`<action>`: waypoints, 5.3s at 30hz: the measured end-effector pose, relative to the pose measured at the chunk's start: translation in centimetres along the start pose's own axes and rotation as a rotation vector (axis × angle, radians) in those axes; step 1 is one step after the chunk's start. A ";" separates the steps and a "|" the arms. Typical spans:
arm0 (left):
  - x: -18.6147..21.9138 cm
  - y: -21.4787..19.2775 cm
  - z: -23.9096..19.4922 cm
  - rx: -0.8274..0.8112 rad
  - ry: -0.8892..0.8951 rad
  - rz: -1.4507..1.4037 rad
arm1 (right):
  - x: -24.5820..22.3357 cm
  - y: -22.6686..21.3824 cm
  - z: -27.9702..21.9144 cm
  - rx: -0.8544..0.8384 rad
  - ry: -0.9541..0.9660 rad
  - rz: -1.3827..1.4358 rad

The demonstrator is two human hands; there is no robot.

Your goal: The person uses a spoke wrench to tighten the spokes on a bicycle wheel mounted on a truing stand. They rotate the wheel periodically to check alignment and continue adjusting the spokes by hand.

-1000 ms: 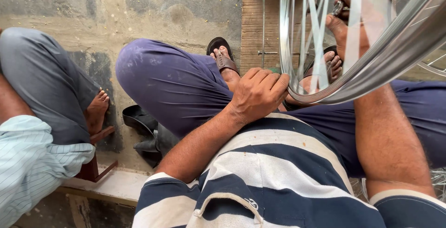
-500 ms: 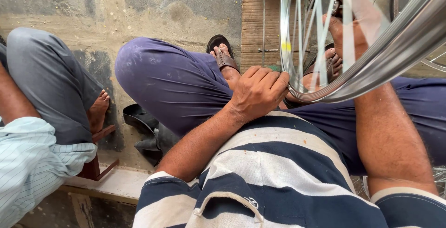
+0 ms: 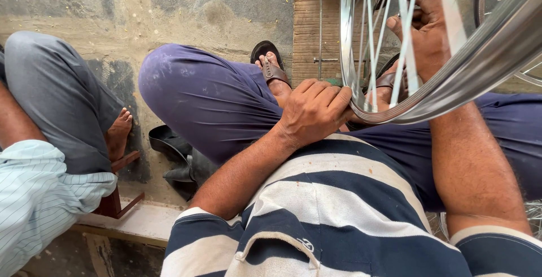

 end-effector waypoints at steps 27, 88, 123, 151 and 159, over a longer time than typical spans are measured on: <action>-3.6 -8.0 9.1 0.341 0.139 -1.009 | -0.9 2.2 1.8 -0.125 0.203 0.357; -13.3 8.4 6.9 -0.009 -0.318 -0.665 | -3.2 4.1 0.4 -0.168 -0.032 -0.121; -13.1 6.4 6.8 -0.193 -0.470 -0.754 | -3.5 5.5 0.3 -0.214 -0.139 -0.140; -11.8 4.2 7.4 -0.178 -0.443 -0.614 | -4.0 6.1 0.9 -0.263 0.263 0.519; -12.0 4.8 7.3 -0.227 -0.487 -0.643 | -8.2 6.4 0.5 -0.291 -0.246 -0.503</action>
Point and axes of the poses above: each hand's wrist, its own z-axis towards the middle knuckle, its own y-axis out of the palm, x = y × z, the point moved 7 cm from there along z, towards the middle knuckle, and after that the axes turned 9 degrees about -x, right-handed, at the moved point
